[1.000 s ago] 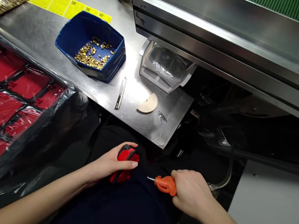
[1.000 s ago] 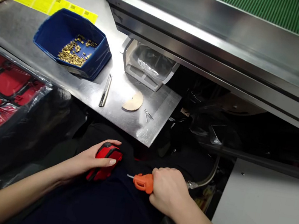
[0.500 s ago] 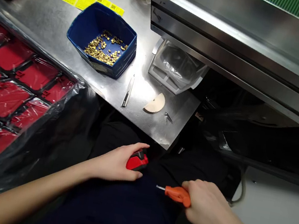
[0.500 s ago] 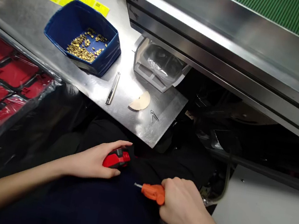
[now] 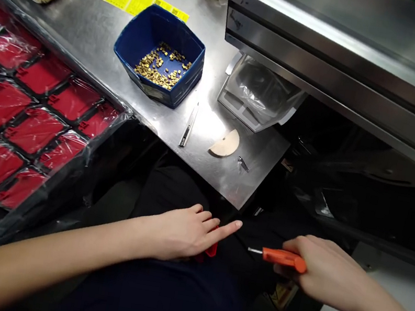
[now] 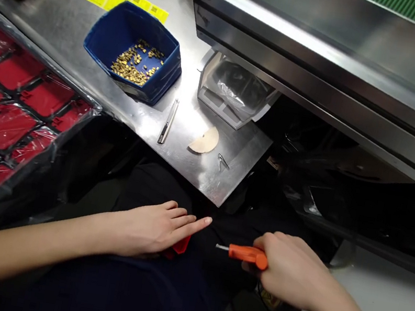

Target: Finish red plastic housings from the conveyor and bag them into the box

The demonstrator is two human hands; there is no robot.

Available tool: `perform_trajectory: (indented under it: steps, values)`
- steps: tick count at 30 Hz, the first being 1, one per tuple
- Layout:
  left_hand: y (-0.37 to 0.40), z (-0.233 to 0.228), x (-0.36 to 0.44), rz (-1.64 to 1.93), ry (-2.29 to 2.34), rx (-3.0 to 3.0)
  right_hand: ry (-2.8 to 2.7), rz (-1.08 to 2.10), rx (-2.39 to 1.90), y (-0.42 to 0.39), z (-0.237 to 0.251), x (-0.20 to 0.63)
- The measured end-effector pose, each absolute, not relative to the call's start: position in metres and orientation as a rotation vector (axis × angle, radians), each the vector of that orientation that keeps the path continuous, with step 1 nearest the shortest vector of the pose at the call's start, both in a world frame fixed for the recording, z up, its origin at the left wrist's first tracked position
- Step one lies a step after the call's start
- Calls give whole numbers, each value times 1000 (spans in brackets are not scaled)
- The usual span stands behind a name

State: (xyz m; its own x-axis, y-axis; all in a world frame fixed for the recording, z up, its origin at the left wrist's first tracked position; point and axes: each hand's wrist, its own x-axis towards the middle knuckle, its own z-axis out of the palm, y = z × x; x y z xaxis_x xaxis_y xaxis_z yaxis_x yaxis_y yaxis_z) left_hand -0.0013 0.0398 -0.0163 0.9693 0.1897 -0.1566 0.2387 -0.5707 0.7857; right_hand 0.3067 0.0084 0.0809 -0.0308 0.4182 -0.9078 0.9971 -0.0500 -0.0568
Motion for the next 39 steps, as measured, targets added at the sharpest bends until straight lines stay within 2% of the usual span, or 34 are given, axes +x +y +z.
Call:
perform_trajectory:
  steps: [3,10,13,16,20,23,28,31,37,39]
  values:
    - [44,-19,-8,72,304,1730,1528,-1082,1555,15,77,301]
    - [14,-42,-38,395,940,165,1585,-1251,1495,-27,74,286]
    - [7,-47,-42,391,980,-70,1718,-1294,1416,-42,66,279]
    - [8,-49,-36,309,961,59,1826,-1294,1403,-45,55,276]
    - [16,-51,-24,228,939,384,1857,-1043,1529,-46,50,272]
    - [28,-44,-21,164,838,584,1788,-1053,1522,-47,54,268]
    - [49,3,-22,-51,517,1067,1690,-1038,1578,-31,67,286]
    - [55,30,-10,13,310,1376,1684,-1059,1558,-15,72,306]
    - [64,36,-2,-19,268,1438,1834,-1236,1529,-23,66,320]
    - [65,27,-11,-22,378,1399,1947,-1125,1646,-36,58,329]
